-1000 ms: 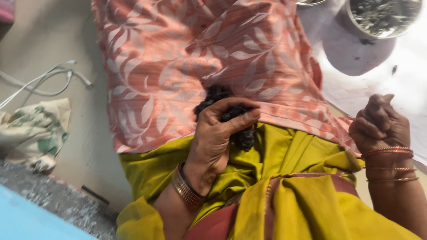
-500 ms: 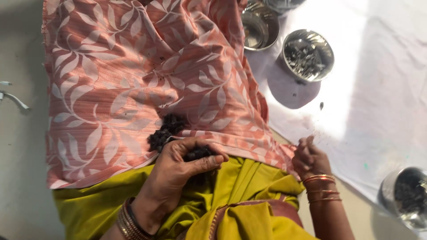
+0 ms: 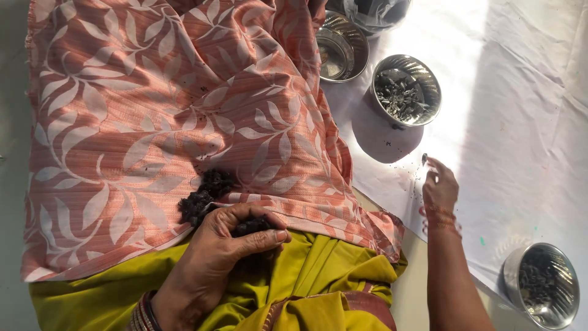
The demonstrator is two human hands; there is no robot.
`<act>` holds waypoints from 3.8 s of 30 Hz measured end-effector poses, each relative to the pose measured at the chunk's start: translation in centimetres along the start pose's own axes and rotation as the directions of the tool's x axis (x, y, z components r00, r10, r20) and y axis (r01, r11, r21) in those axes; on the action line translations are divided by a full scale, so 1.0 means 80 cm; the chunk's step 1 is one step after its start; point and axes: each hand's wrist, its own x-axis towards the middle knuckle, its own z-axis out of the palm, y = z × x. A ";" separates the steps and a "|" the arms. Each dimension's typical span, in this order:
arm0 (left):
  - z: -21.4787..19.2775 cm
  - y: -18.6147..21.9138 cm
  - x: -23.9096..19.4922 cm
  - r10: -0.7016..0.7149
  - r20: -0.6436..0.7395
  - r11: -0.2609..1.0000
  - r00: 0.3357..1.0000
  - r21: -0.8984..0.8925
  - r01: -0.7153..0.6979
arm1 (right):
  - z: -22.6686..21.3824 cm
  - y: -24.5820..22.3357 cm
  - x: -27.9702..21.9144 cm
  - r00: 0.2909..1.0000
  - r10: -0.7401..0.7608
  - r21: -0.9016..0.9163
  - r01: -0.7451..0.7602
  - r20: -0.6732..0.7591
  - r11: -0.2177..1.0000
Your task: The person sits on the floor and cleans small, dark seeds by hand. They hold a cluster of seeds in their left hand and use their right hand to pick out debris or unwanted parts, dropping them onto a white sheet on the floor. Several metal bowls are visible nearby.
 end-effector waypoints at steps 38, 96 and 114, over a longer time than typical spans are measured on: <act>-0.013 -0.013 -0.001 0.230 0.193 0.934 0.954 0.231 -0.272 | -0.137 -0.421 -0.239 0.473 -0.832 0.481 0.680 0.291 0.554; -0.027 -0.019 0.013 0.214 0.003 0.952 0.977 -0.225 -0.207 | -0.109 -0.426 -0.250 0.723 -0.628 0.327 0.542 0.289 0.774; -0.023 -0.030 0.020 0.252 -0.008 0.963 0.968 -0.101 -0.252 | -0.095 -0.415 -0.238 0.809 -0.515 0.413 0.382 0.284 0.827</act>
